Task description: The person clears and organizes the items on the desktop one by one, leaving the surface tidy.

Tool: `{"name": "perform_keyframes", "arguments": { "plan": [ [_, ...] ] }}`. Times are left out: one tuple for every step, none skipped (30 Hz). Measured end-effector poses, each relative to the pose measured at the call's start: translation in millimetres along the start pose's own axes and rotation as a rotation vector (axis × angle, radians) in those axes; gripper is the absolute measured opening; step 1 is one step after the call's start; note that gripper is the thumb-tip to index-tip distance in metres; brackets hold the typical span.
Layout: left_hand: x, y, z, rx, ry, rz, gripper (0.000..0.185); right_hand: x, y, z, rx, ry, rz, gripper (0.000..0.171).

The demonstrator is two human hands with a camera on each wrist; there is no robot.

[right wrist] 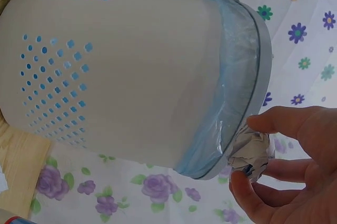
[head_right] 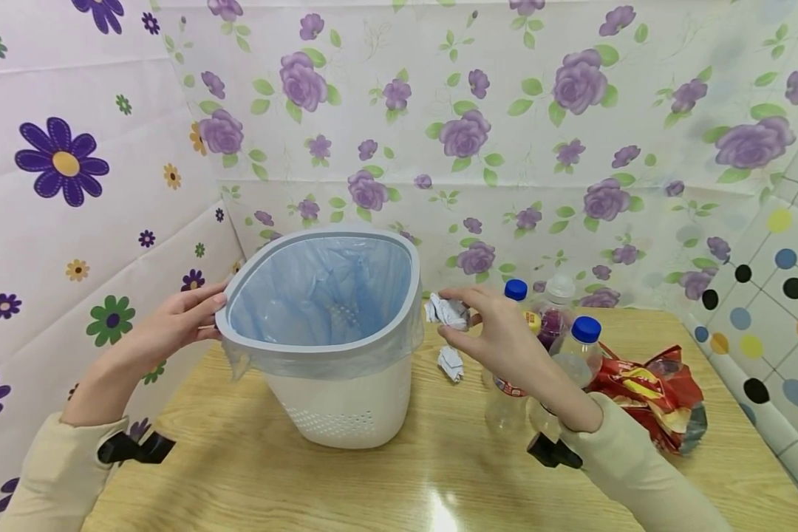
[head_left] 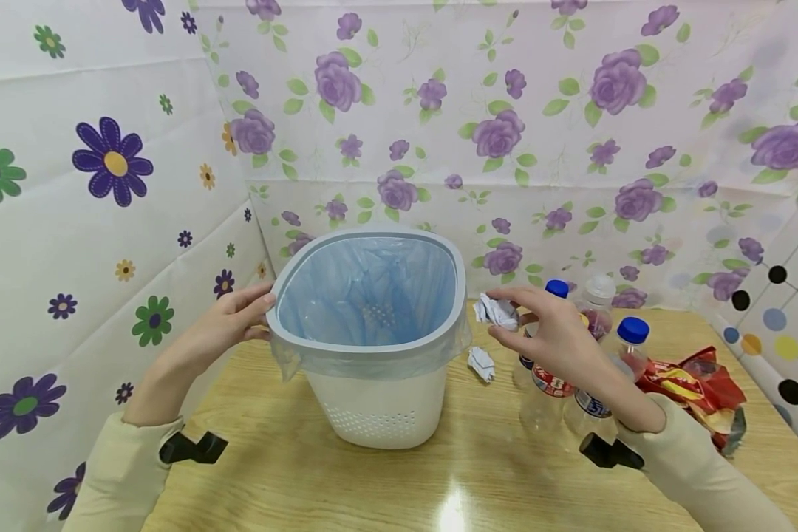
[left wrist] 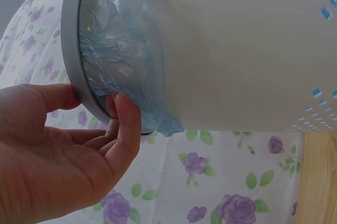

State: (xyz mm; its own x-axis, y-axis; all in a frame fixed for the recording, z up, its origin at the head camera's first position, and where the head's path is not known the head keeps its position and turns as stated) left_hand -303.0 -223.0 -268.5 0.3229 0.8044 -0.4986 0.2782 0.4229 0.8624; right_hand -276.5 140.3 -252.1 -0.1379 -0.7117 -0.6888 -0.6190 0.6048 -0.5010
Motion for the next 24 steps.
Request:
{"name": "perform_keyframes", "arguments": {
  "plan": [
    [0.0,-0.3,-0.1,-0.002,-0.001,0.0,0.056,-0.3,-0.3,-0.3,0.0,0.001,0.0,0.044],
    [0.1,-0.5,-0.2,-0.003,-0.001,0.001,0.056,-0.4,-0.4,-0.6,0.002,0.001,-0.001,0.044],
    [0.1,-0.7,-0.3,-0.003,-0.002,0.002,0.056,-0.6,-0.6,-0.9,0.003,0.002,-0.001,0.044],
    [0.2,-0.9,-0.4,-0.004,-0.003,0.003,0.056,-0.8,-0.8,-1.1,0.003,0.003,0.001,0.044],
    [0.2,-1.3,-0.5,-0.006,-0.004,0.003,0.056,-0.9,-1.0,-1.3,0.003,0.003,0.0,0.044],
    [0.3,-1.6,-0.6,-0.006,-0.004,0.004,0.056,-1.0,-1.3,-1.5,0.002,0.004,-0.002,0.044],
    [0.2,-1.7,-0.7,-0.007,-0.004,0.004,0.056,-1.2,-1.5,-1.7,0.002,0.005,-0.003,0.044],
    [0.2,-1.8,-0.9,-0.006,-0.004,0.005,0.056,-1.3,-1.8,-1.9,0.001,0.006,-0.002,0.044],
    [0.1,-1.8,-1.0,-0.005,-0.004,0.005,0.056,-1.7,-2.1,-2.1,-0.001,0.008,-0.001,0.044],
    [0.1,-1.7,-1.1,-0.004,-0.004,0.005,0.056,-1.9,-2.4,-2.3,-0.002,0.009,0.0,0.044],
    [0.0,-1.6,-1.2,-0.003,-0.004,0.005,0.056,-2.0,-2.6,-2.6,-0.001,0.008,-0.002,0.044],
    [-0.1,-1.5,-1.3,-0.002,-0.003,0.004,0.056,-2.2,-2.9,-3.0,-0.001,0.008,-0.003,0.044],
    [-0.3,-1.5,-1.3,-0.002,-0.002,0.004,0.056,-2.4,-3.3,-3.4,0.0,0.008,-0.003,0.044],
    [-0.4,-1.4,-1.3,-0.002,-0.002,0.004,0.056,-2.8,-3.8,-3.8,0.001,0.007,-0.003,0.044],
    [-0.5,-1.5,-1.1,-0.004,-0.001,0.002,0.056,-3.3,-4.2,-4.2,0.003,0.007,-0.003,0.045],
    [-0.4,-1.6,-1.1,-0.005,-0.001,0.003,0.056,-3.6,-4.7,-4.7,0.006,0.005,-0.004,0.045],
    [-0.4,-1.7,-1.0,-0.007,0.0,0.003,0.056,-4.0,-5.2,-5.2,0.009,0.004,-0.005,0.045],
    [-0.4,-1.7,-0.9,-0.008,0.0,0.003,0.057,-4.4,-5.8,-5.7,0.01,0.003,-0.006,0.045],
    [-0.3,-1.8,-0.9,-0.009,-0.001,0.005,0.057,-4.9,-6.2,-6.1,0.014,0.002,-0.005,0.045],
    [-0.1,-1.7,-1.0,-0.009,-0.001,0.007,0.057,-5.3,-6.5,-6.6,0.019,0.002,-0.004,0.045],
    [-0.1,-1.8,-1.0,-0.009,-0.001,0.009,0.057,-5.4,-6.8,-7.0,0.022,0.001,-0.004,0.045],
    [0.0,-1.8,-1.0,-0.008,-0.001,0.012,0.057,-5.6,-7.1,-7.4,0.024,-0.001,-0.005,0.045],
    [0.0,-1.9,-1.0,-0.008,-0.001,0.013,0.057,-5.9,-7.5,-7.8,0.025,-0.001,-0.006,0.045],
    [0.1,-1.9,-0.9,-0.008,-0.002,0.016,0.057,-6.1,-7.9,-8.2,0.026,-0.002,-0.007,0.045]
  ]
}}
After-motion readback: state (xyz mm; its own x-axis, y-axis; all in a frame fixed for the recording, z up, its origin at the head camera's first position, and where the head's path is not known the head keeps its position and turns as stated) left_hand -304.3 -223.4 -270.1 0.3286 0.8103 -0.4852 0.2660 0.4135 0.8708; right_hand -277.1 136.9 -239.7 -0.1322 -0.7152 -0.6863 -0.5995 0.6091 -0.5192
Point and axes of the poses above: each hand's wrist, its own z-axis away from the middle knuckle, its own x-axis out of the palm, y = z × x, the point moved 10 cm from there along -z, towards the middle knuckle, and after that the axes turned 3 degrees about -z, right-handed, at the moved point
